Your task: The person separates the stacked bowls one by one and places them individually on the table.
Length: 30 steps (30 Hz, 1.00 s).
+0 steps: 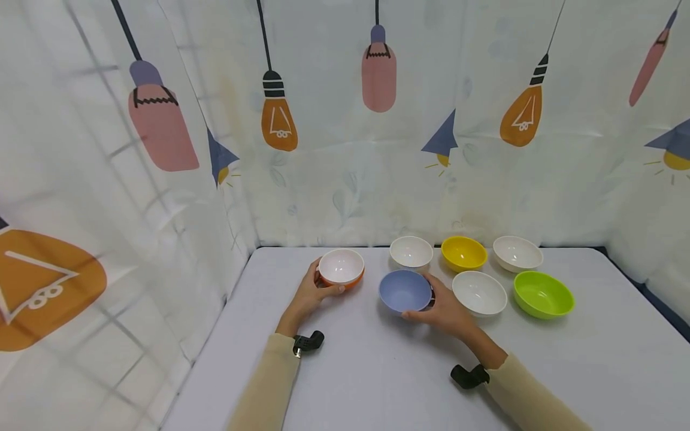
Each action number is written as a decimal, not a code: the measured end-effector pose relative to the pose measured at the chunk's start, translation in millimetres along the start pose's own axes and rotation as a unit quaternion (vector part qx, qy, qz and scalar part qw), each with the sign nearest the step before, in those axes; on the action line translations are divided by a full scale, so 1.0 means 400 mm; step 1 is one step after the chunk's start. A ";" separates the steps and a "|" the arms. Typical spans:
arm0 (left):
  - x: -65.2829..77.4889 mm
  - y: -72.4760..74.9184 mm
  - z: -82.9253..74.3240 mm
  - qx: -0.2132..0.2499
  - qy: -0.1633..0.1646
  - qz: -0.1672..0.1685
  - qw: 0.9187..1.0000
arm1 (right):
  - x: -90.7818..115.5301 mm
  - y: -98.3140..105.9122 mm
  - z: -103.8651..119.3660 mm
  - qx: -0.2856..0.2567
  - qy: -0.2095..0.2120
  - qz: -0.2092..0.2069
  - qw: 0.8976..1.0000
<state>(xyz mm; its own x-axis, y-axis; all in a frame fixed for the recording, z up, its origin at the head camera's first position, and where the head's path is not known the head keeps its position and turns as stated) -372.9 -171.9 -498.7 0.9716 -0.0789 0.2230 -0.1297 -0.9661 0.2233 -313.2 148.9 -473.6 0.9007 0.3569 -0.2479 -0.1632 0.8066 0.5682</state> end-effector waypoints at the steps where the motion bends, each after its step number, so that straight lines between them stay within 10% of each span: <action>1: -0.001 0.000 0.000 0.002 0.002 0.002 1.000 | 0.004 0.000 -0.003 0.002 0.000 -0.001 1.000; 12: 0.043 -0.005 -0.051 0.021 0.011 0.022 0.999 | 0.023 0.005 -0.029 0.008 -0.037 -0.011 0.999; 30: 0.012 -0.003 -0.020 0.029 0.020 0.028 0.999 | 0.027 0.003 -0.045 -0.021 -0.063 -0.011 0.998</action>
<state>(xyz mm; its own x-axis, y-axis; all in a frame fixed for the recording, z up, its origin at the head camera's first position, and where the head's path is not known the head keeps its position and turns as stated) -369.6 -169.3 -490.4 0.9542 -0.1239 0.2724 -0.1707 -0.9730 0.1552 -310.9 162.1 -489.6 0.9476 0.2778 -0.1578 -0.1560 0.8334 0.5301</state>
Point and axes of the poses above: each hand's wrist, its own x-axis away from the middle knuckle, its own y-axis out of the back of the hand, z = x × y, the point moved 6 cm from there along -x, towards the middle knuckle, and after that the axes turned 14 degrees about y, right-handed, at the moved point
